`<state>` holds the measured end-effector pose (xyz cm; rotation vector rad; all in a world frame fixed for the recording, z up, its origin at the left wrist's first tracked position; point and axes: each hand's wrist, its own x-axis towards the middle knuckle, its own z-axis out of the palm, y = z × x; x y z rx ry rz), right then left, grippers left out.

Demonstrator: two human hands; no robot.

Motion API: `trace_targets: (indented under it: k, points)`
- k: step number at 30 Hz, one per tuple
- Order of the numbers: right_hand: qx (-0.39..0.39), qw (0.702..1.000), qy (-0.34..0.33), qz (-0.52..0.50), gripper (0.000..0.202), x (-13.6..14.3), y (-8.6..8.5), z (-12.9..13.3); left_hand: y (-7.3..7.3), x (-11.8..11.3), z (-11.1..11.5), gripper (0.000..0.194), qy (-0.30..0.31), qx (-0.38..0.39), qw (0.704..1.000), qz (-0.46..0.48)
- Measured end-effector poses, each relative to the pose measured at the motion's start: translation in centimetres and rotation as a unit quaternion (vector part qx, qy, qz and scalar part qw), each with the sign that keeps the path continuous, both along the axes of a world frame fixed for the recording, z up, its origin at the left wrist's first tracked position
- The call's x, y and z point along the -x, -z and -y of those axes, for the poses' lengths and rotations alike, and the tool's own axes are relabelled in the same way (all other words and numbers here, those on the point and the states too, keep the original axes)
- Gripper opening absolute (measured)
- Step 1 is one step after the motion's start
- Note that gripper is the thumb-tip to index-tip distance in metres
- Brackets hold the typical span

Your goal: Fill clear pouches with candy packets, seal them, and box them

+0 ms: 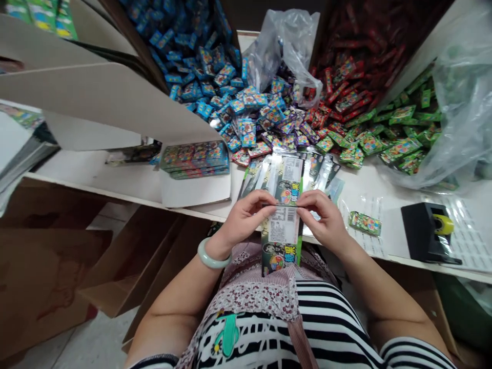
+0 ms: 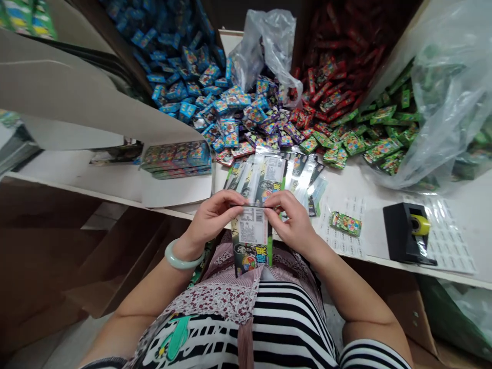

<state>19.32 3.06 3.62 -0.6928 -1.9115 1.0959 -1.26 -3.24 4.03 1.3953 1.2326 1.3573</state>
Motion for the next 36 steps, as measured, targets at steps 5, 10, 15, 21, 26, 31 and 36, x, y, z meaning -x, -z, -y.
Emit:
trace_targets:
  k: [5,10,15,21,26,31,36]
  points:
    - [0.041,0.999,-0.003,0.017,0.008,-0.1,0.8,-0.5,0.9,-0.4,-0.9,0.012,-0.045,0.016,0.998,-0.037]
    - [0.128,0.991,0.038,0.030,0.029,-6.5,2.2,-3.3,1.9,0.2,-2.0,0.006,-0.090,0.044,0.991,-0.092]
    - [0.088,0.904,0.357,0.219,0.022,-16.9,6.1,-7.3,2.9,0.2,-2.5,0.007,-0.114,0.059,0.988,-0.089]
    - [0.053,0.814,0.354,0.458,0.033,-19.2,8.8,-10.3,2.6,-0.5,-2.5,0.008,-0.117,0.054,0.989,-0.072]
    - [0.053,0.805,0.357,0.471,0.025,-19.0,9.0,-10.5,2.4,-0.5,-2.4,0.008,-0.109,0.046,0.991,-0.070]
    - [0.039,0.815,0.354,0.456,0.018,-19.3,8.8,-9.4,2.5,-0.6,-2.6,0.008,-0.106,0.034,0.991,-0.074]
    - [0.045,0.852,0.353,0.384,0.009,-20.9,7.9,-6.9,2.8,-0.1,-2.3,0.007,-0.089,0.019,0.993,-0.072]
